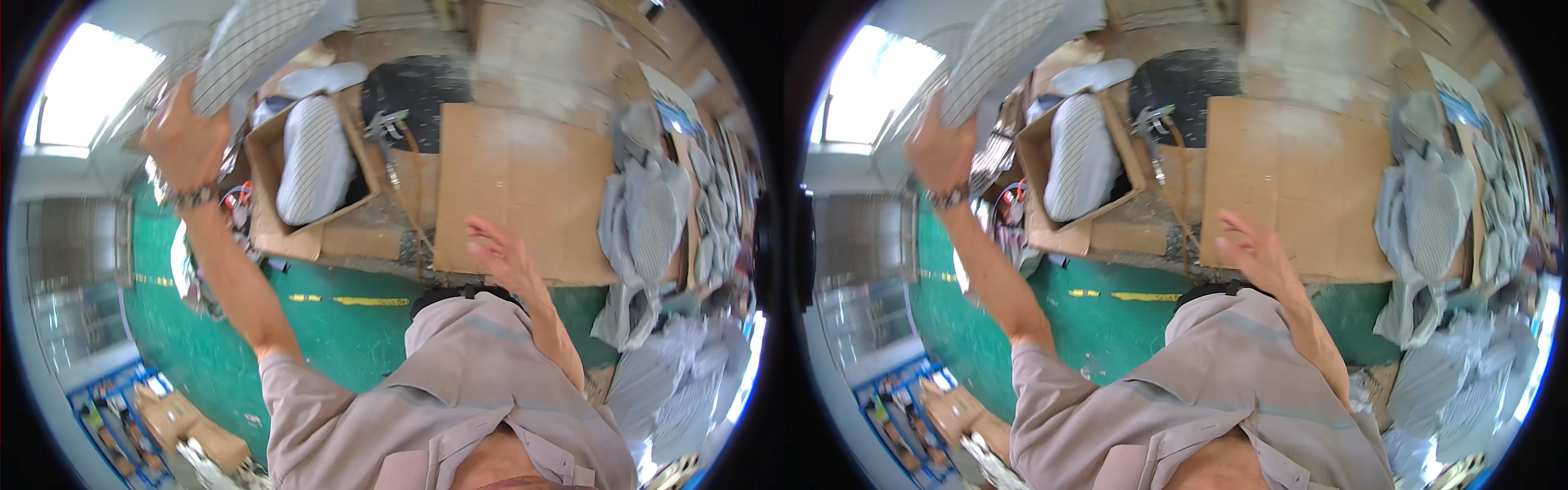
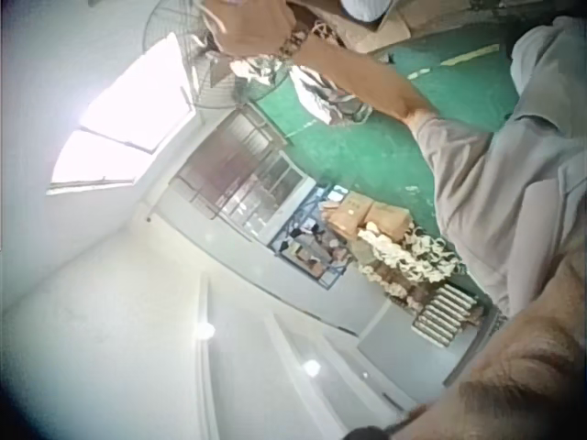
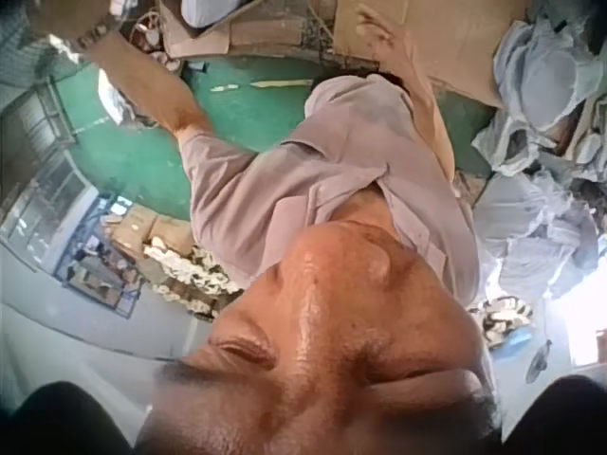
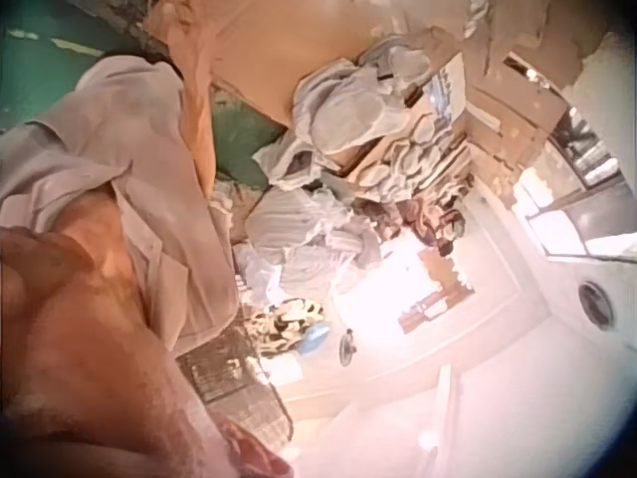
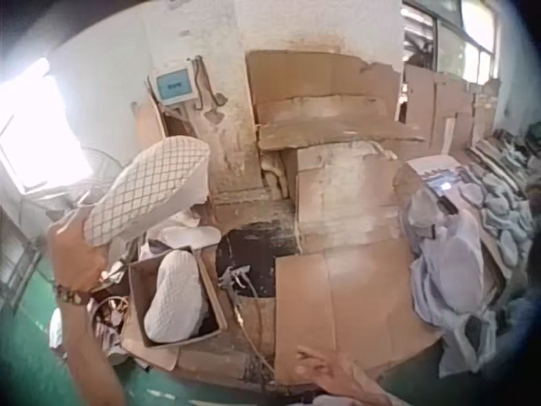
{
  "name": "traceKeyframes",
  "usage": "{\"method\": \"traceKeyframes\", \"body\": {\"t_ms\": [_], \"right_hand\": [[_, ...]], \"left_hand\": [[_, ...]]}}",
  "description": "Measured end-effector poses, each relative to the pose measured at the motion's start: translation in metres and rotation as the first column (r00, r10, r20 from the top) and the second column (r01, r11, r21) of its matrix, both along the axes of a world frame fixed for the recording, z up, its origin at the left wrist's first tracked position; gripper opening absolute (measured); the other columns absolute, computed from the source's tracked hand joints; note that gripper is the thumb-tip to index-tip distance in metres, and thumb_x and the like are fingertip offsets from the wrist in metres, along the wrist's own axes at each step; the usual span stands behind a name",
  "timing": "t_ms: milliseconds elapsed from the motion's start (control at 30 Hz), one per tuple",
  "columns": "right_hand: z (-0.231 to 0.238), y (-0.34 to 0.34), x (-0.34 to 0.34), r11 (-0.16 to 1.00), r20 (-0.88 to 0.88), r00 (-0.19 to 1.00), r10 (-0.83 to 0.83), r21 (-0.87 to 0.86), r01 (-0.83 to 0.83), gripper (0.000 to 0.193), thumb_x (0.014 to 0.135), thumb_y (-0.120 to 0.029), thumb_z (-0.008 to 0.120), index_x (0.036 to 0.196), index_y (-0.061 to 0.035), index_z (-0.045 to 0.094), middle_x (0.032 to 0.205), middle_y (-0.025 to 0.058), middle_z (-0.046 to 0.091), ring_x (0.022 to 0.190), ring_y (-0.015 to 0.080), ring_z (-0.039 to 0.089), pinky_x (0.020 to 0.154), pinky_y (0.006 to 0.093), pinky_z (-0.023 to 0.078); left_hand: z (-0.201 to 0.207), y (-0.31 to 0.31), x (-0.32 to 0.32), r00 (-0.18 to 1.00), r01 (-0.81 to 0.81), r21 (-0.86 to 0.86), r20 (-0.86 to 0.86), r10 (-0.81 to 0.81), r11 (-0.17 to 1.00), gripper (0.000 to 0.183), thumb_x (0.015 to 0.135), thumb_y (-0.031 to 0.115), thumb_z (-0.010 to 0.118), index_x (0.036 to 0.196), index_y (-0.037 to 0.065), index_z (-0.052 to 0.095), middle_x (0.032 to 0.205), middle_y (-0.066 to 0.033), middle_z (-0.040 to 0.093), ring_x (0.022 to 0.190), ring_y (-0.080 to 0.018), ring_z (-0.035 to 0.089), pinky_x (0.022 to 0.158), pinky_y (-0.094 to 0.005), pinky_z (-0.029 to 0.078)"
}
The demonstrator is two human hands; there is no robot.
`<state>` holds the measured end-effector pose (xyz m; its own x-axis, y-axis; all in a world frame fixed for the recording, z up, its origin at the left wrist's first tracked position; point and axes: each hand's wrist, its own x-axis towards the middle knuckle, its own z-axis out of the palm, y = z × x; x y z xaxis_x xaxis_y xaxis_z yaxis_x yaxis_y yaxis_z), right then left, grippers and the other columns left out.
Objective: The person applies adhesive to cushion covers using a spray gun and fits and presses the cover pieces together by hand.
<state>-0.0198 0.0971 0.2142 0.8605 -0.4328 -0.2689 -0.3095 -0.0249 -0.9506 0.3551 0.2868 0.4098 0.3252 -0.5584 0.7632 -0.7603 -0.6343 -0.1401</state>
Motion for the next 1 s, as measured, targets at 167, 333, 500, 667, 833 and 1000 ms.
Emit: {"method": "traceKeyframes", "body": {"t_ms": [167, 333, 500, 667, 833, 1000], "right_hand": [[0.071, -0.001, 0.027, 0.944, 0.358, 0.902, -0.24, 0.302, 0.131, 0.079, 0.094, -0.031, 0.07, 0.156, -0.0019, 0.029, 0.146, 0.0157, 0.05, 0.13, 0.0252, 0.053, 0.1, 0.0426, 0.049], [0.053, -0.032, 0.018, 0.642, 0.174, 0.803, -0.57, 0.705, 0.303, 0.082, 0.089, -0.035, 0.076, 0.149, 0.0037, 0.036, 0.143, 0.0163, 0.052, 0.128, 0.0258, 0.054, 0.101, 0.0421, 0.048], [-0.088, -0.039, -0.055, 0.23, -0.293, 0.6, -0.745, 0.732, 0.642, 0.051, 0.08, -0.014, 0.078, 0.125, 0.003, 0.06, 0.118, 0.0142, 0.068, 0.108, 0.0274, 0.065, 0.094, 0.042, 0.052], [-0.103, -0.061, -0.112, 0.303, -0.242, 0.524, -0.817, 0.593, 0.746, 0.056, 0.07, 0.002, 0.071, 0.124, 0.0026, 0.059, 0.111, 0.0142, 0.07, 0.104, 0.0269, 0.066, 0.089, 0.0406, 0.053], [-0.057, -0.081, -0.107, 0.561, -0.054, 0.635, -0.77, 0.416, 0.716, 0.062, 0.068, -0.001, 0.074, 0.127, 0.0035, 0.055, 0.118, 0.0154, 0.066, 0.107, 0.0274, 0.064, 0.093, 0.0401, 0.051], [-0.009, -0.089, -0.114, 0.74, -0.054, 0.739, -0.672, -0.094, 0.666, 0.072, 0.07, -0.011, 0.079, 0.133, 0.0048, 0.049, 0.122, 0.017, 0.063, 0.113, 0.0255, 0.061, 0.099, 0.0374, 0.047]], "left_hand": [[-0.009, -0.064, -0.123, 0.999, 0.051, 0.021, 0.001, -0.051, 0.998, 0.068, 0.053, 0.003, 0.067, 0.119, 0.017, 0.072, 0.087, -0.0035, 0.065, 0.073, -0.0252, 0.066, 0.062, -0.0417, 0.053], [-0.131, -0.104, -0.238, 0.854, 0.43, 0.158, -0.39, -0.343, 0.889, 0.058, 0.069, 0.01, 0.062, 0.127, 0.01, 0.067, 0.09, -0.0066, 0.06, 0.064, -0.0225, 0.059, 0.053, -0.0362, 0.05], [-0.257, -0.122, -0.325, 0.572, 0.627, 0.277, -0.798, -0.188, 0.729, 0.056, 0.072, 0.011, 0.07, 0.127, 0.011, 0.06, 0.091, -0.0114, 0.059, 0.075, -0.0327, 0.068, 0.062, -0.0452, 0.056], [-0.25, -0.126, -0.323, -0.071, 0.719, -0.084, -0.996, -0.047, 0.69, 0.095, 0.072, 0.036, 0.085, 0.149, 0.004, 0.038, 0.134, -0.024, 0.054, 0.119, -0.0443, 0.058, 0.097, -0.0505, 0.05], [-0.317, -0.18, -0.3, -0.429, 0.278, -0.392, -0.868, -0.252, 0.877, 0.108, 0.073, 0.048, 0.087, 0.15, -0.004, 0.033, 0.145, -0.0244, 0.048, 0.133, -0.0351, 0.05, 0.108, -0.0428, 0.043], [-0.32, -0.22, -0.319, -0.673, 0.019, -0.567, -0.617, -0.409, 0.824, 0.111, 0.065, 0.043, 0.094, 0.147, -0.005, 0.036, 0.14, -0.0204, 0.054, 0.129, -0.0293, 0.053, 0.108, -0.0403, 0.042]]}}
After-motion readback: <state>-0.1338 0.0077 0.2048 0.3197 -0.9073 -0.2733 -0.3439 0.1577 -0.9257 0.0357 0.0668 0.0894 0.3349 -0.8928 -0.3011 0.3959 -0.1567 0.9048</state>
